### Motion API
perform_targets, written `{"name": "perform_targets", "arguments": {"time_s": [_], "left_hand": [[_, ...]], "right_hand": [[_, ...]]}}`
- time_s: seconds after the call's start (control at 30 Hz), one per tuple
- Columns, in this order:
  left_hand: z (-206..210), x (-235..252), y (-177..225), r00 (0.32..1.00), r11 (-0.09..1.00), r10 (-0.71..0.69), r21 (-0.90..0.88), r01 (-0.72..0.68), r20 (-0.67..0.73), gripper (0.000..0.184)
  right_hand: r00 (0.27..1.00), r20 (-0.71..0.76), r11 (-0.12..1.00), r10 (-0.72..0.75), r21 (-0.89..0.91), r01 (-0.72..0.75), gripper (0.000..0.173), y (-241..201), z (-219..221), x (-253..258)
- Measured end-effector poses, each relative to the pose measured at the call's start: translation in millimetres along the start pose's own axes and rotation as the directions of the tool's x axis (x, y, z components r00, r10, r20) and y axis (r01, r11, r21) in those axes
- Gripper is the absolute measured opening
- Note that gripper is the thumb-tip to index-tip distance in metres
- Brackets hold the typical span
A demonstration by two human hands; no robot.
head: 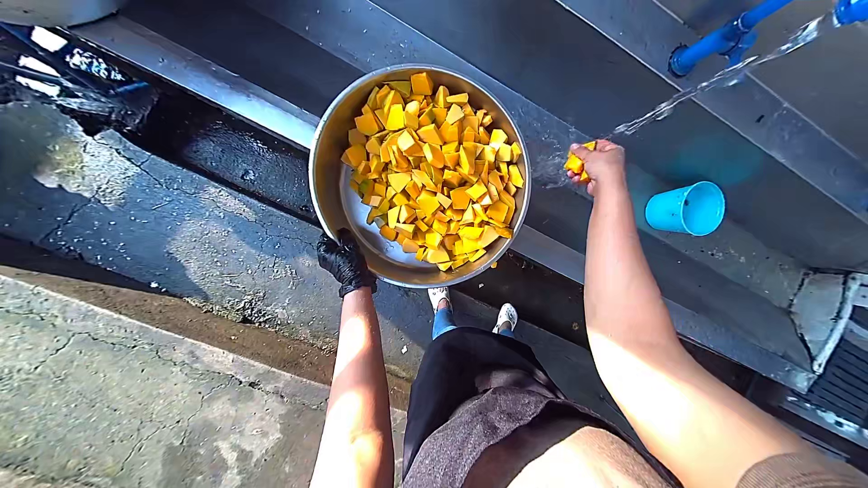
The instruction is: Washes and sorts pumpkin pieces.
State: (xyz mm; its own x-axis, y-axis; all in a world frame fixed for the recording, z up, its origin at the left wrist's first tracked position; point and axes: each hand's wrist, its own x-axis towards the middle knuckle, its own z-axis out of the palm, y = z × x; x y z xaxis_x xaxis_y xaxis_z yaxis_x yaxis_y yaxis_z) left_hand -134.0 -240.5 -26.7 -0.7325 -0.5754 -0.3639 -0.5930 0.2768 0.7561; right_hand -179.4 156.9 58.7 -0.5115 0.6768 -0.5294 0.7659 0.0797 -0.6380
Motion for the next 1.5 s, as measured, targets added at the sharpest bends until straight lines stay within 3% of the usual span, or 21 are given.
{"name": "perform_targets", "arguments": {"time_s": [0.13, 0.27, 0.3, 0.37, 0.43, 0.5, 0.57, 0.63, 0.7, 0.77, 0.87, 1.0, 1.03, 1.07, 1.13, 1.2, 1.27, 1.3, 1.37, 1.43, 1.5], "left_hand": [[0.0, 0.0, -3.1, 1.0, 1.0, 0.003, 0.0, -0.003, 0.003, 0.038], [0.8, 0.1, -4.7, 1.0, 0.999, 0.028, -0.038, -0.028, -0.004, 0.035], [1.3, 0.9, -4.6, 0.999, 0.999, 0.033, -0.037, -0.033, -0.01, 0.035], [-0.2, 0.7, -1.1, 1.0, 0.999, 0.025, 0.028, -0.025, -0.004, 0.038], [-3.1, -2.0, 3.3, 1.0, 0.995, 0.013, 0.1, -0.015, 0.024, 0.041], [-3.7, -2.8, 1.7, 0.999, 0.993, 0.005, 0.118, -0.01, 0.043, 0.044], [-2.6, -0.7, -1.7, 1.0, 0.996, 0.001, 0.094, -0.004, 0.03, 0.043], [-2.9, -0.8, 1.7, 1.0, 0.997, -0.007, 0.071, 0.006, 0.025, 0.04], [-4.5, -4.8, 7.9, 1.0, 0.999, -0.005, 0.041, 0.004, 0.027, 0.038], [-3.1, -6.6, 10.7, 1.0, 1.0, 0.016, 0.019, -0.016, 0.006, 0.034], [-1.8, -8.0, 12.4, 1.0, 0.999, -0.001, 0.036, 0.001, 0.0, 0.036], [-1.0, -6.9, 8.7, 1.0, 0.999, -0.009, 0.047, 0.009, -0.01, 0.035], [-0.7, -7.1, 8.0, 1.0, 0.999, -0.006, 0.042, 0.006, -0.009, 0.035], [-0.6, -6.7, 7.8, 1.0, 0.999, -0.006, 0.039, 0.006, -0.006, 0.035], [-0.5, -6.1, 6.7, 1.0, 0.999, -0.009, 0.036, 0.008, 0.003, 0.036], [-1.3, -5.8, 5.0, 1.0, 0.999, -0.015, 0.045, 0.014, 0.016, 0.037], [-1.0, -4.6, 3.6, 1.0, 0.999, -0.016, 0.045, 0.015, 0.014, 0.037], [-1.1, -4.5, 4.1, 1.0, 0.999, -0.018, 0.043, 0.018, 0.012, 0.036], [-2.2, -5.0, 8.1, 0.999, 0.998, -0.029, 0.06, 0.028, 0.021, 0.035], [-4.6, -5.0, 11.4, 0.999, 0.993, -0.04, 0.109, 0.036, 0.036, 0.037], [-3.1, -4.3, 7.7, 0.999, 0.993, -0.042, 0.112, 0.039, 0.026, 0.036]], "right_hand": [[0.95, 0.242, 0.98, -0.197, 0.013, 0.2, 0.026, -24.3, 47.6, -59.9], [0.743, 0.61, 0.949, -0.276, 0.052, 0.31, 0.038, -41.7, 91.8, -95.8], [0.728, 0.614, 0.924, -0.305, 0.004, 0.383, 0.04, -43.7, 96.1, -93.7], [0.759, 0.473, 0.81, -0.447, -0.146, 0.568, 0.039, -39.4, 100.1, -82.0], [0.688, 0.344, 0.639, -0.639, -0.262, 0.724, 0.042, -12.7, 104.3, -55.0], [0.619, 0.366, 0.535, -0.695, -0.311, 0.786, 0.061, 21.8, 114.3, -32.2], [0.579, 0.344, 0.497, -0.74, -0.301, 0.814, 0.07, 48.0, 133.7, -36.1], [0.565, 0.288, 0.505, -0.773, -0.259, 0.823, 0.067, 55.3, 149.7, -60.8], [0.594, 0.341, 0.525, -0.729, -0.277, 0.804, 0.066, 53.5, 158.4, -98.3], [0.562, 0.384, 0.48, -0.732, -0.294, 0.826, 0.067, 56.3, 180.2, -116.5], [0.461, 0.502, 0.338, -0.732, -0.32, 0.885, 0.063, 59.8, 210.6, -120.1], [0.141, 0.662, 0.116, -0.736, -0.082, 0.99, 0.043, 56.5, 213.0, -112.5], [0.09, 0.654, 0.095, -0.751, -0.028, 0.995, 0.036, 49.1, 206.5, -110.7], [0.083, 0.619, 0.102, -0.781, -0.005, 0.995, 0.029, 38.4, 197.8, -108.8], [0.157, 0.505, 0.129, -0.849, -0.089, 0.988, 0.027, 20.8, 180.1, -89.2], [0.346, 0.419, 0.245, -0.839, -0.278, 0.929, 0.038, 11.3, 160.5, -54.1], [0.583, 0.409, 0.448, -0.701, -0.383, 0.808, 0.054, 12.8, 143.4, -22.4], [0.651, 0.42, 0.522, -0.632, -0.39, 0.759, 0.059, 19.8, 138.5, -15.0], [0.684, 0.48, 0.575, -0.549, -0.377, 0.726, 0.061, 33.9, 130.9, -20.6], [0.661, 0.575, 0.611, -0.483, -0.32, 0.724, 0.053, 31.9, 115.6, -37.0], [0.655, 0.528, 0.652, -0.541, -0.229, 0.723, 0.042, 26.7, 91.7, -43.3]]}}
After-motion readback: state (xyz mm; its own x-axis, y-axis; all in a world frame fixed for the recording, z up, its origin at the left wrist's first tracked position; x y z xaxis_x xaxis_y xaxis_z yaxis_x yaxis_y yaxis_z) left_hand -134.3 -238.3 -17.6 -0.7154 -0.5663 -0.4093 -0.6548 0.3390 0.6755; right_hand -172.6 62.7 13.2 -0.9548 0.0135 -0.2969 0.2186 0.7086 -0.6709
